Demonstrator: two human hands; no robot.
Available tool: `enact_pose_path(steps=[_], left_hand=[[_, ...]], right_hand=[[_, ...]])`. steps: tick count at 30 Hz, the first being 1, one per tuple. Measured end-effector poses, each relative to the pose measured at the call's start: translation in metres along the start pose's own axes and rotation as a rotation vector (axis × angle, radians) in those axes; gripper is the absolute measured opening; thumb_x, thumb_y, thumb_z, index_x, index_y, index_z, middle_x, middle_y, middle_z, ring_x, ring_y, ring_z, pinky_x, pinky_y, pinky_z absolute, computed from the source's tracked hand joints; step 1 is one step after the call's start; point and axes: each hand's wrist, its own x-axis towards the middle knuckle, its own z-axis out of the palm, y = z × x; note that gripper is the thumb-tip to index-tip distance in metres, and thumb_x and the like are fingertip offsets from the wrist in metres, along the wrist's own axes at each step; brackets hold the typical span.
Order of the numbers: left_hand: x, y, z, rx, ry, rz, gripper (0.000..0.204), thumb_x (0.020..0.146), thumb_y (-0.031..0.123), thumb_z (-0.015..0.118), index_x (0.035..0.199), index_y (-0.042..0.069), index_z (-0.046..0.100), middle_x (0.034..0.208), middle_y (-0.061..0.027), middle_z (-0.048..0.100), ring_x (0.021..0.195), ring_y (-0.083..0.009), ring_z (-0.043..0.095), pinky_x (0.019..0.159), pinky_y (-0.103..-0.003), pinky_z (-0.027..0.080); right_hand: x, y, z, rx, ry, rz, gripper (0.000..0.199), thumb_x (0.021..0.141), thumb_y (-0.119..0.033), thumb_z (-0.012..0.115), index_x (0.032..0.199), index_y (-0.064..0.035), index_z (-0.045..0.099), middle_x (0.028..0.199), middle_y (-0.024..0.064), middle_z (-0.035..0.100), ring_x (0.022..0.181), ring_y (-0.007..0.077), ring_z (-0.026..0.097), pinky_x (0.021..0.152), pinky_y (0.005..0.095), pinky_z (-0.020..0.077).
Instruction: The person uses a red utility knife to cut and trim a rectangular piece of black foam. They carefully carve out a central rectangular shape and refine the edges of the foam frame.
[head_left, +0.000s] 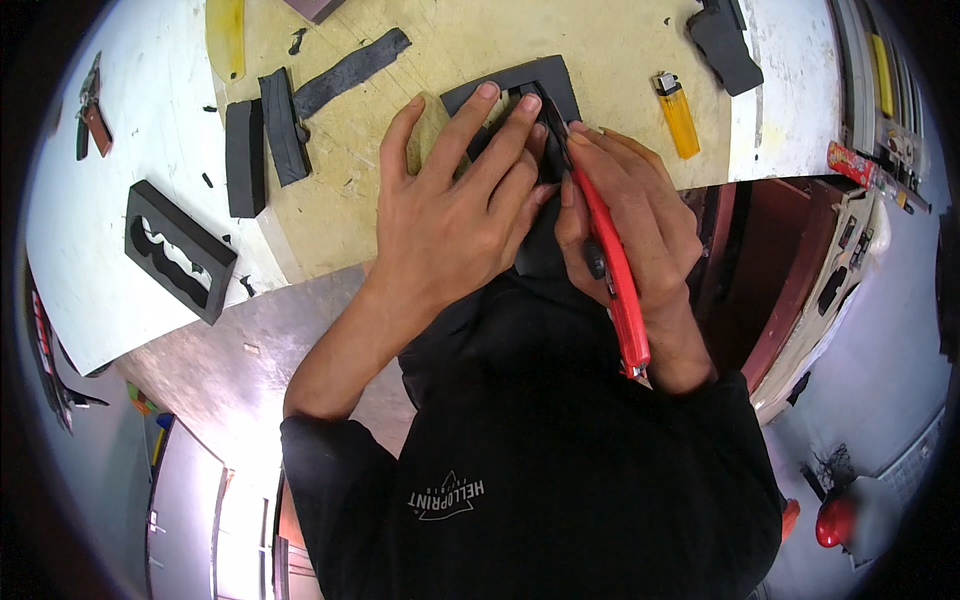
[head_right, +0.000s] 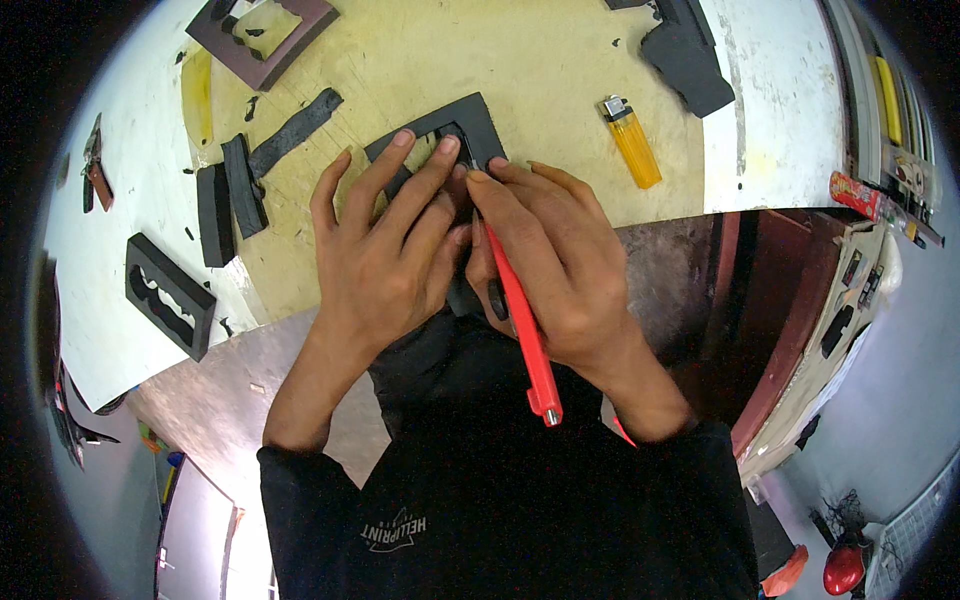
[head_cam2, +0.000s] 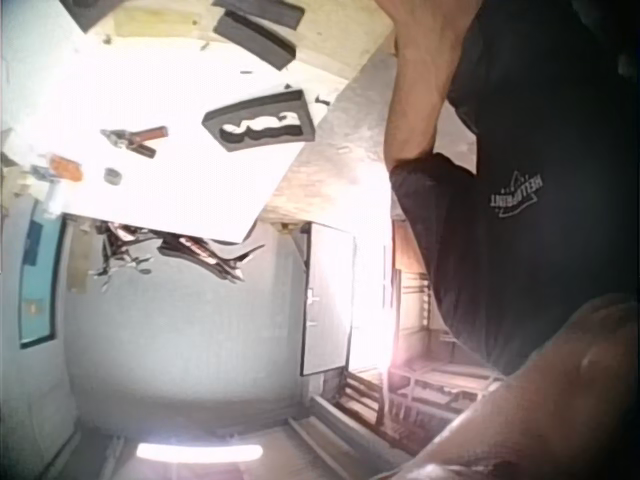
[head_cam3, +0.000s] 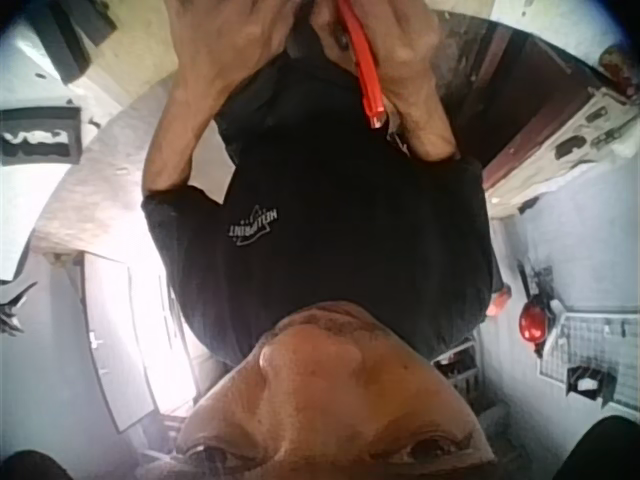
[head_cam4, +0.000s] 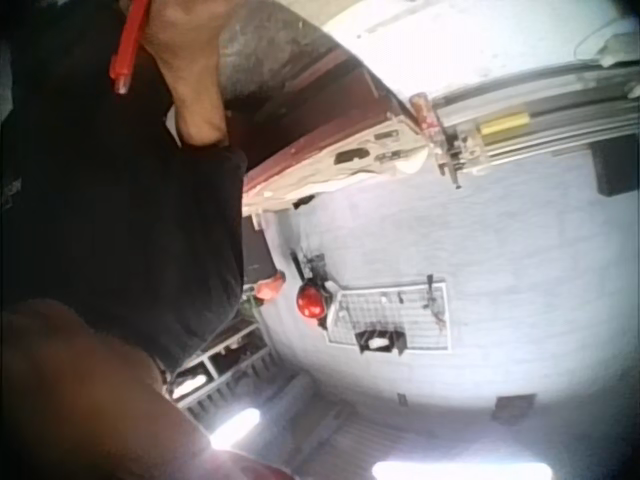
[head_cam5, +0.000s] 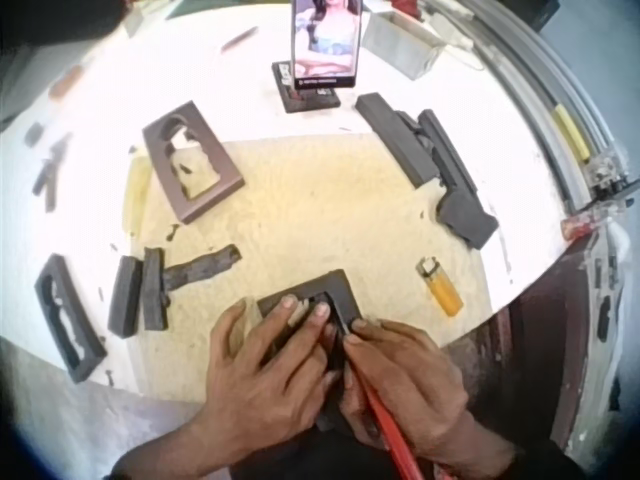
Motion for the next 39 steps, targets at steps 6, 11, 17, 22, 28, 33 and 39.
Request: enact_pose_path(steps=[6,11,17,22,28,33,39], left_hand=[[0.001,0.001,0.000,-0.014,0.028,-0.012,0.029,0.084,0.021,0.071,0.111,0.010,0.073,0.139,-0.0008,0.060,0.132,-0.0251,0.050,0.112,-0.052,0.031],[0.000,0.000,0.002,-0.015,0.038,-0.012,0.032,0.083,0.022,0.073,0.112,0.010,0.072,0.139,-0.0007,0.060,0.132,-0.0247,0.051,0.111,-0.051,0.031],[0.001,0.000,0.002,-0.027,0.022,-0.009,0.031,0.083,0.020,0.072,0.112,0.009,0.071,0.142,-0.0008,0.058,0.131,-0.0248,0.050,0.107,-0.047,0.035],[-0.001,0.000,0.004,-0.014,0.008,-0.004,0.034,0.085,0.021,0.069,0.117,0.009,0.070,0.145,-0.0015,0.057,0.132,-0.0252,0.049,0.104,-0.044,0.037],[0.001,0.002,0.001,-0.041,0.015,-0.030,0.040,0.086,0.023,0.068,0.123,0.010,0.068,0.145,-0.0026,0.057,0.133,-0.0261,0.048,0.108,-0.045,0.036],[0.000,0.000,0.004,-0.033,0.032,-0.026,0.041,0.085,0.023,0.070,0.123,0.009,0.069,0.142,-0.0032,0.059,0.133,-0.0265,0.048,0.110,-0.047,0.035],[0.002,0.000,0.004,-0.044,0.050,-0.026,0.037,0.082,0.020,0.072,0.116,0.007,0.072,0.138,-0.0039,0.061,0.131,-0.0271,0.051,0.110,-0.049,0.035]], right_hand=[[-0.004,-0.002,-0.005,0.032,-0.032,0.015,0.041,0.072,0.010,0.070,0.112,0.0080,0.065,0.101,0.0217,0.069,0.099,0.0364,0.071,0.088,0.0438,0.0566],[-0.004,-0.001,-0.009,0.064,0.044,0.041,0.039,0.073,0.011,0.070,0.112,0.0077,0.066,0.102,0.0215,0.069,0.096,0.0366,0.070,0.084,0.0408,0.0574],[-0.001,0.002,0.001,0.002,0.076,0.024,0.028,0.085,0.004,0.069,0.112,0.0087,0.066,0.099,0.0238,0.073,0.089,0.0305,0.075,0.081,0.0338,0.0584],[-0.007,-0.005,-0.002,0.082,0.123,0.195,0.027,0.089,0.001,0.069,0.115,0.0089,0.065,0.100,0.0237,0.073,0.090,0.0260,0.075,0.081,0.0320,0.0581],[-0.005,-0.004,-0.006,0.088,0.107,0.161,0.028,0.089,0.000,0.069,0.115,0.0093,0.066,0.102,0.0242,0.073,0.092,0.0261,0.075,0.082,0.0322,0.0578],[-0.004,0.001,-0.005,0.083,0.084,0.108,0.028,0.087,0.001,0.071,0.113,0.0099,0.066,0.101,0.0254,0.072,0.094,0.0293,0.075,0.082,0.0342,0.0580],[0.001,0.009,-0.001,0.094,0.092,-0.002,0.029,0.082,0.004,0.070,0.110,0.0096,0.067,0.098,0.0243,0.072,0.090,0.0340,0.073,0.082,0.0379,0.0583]])
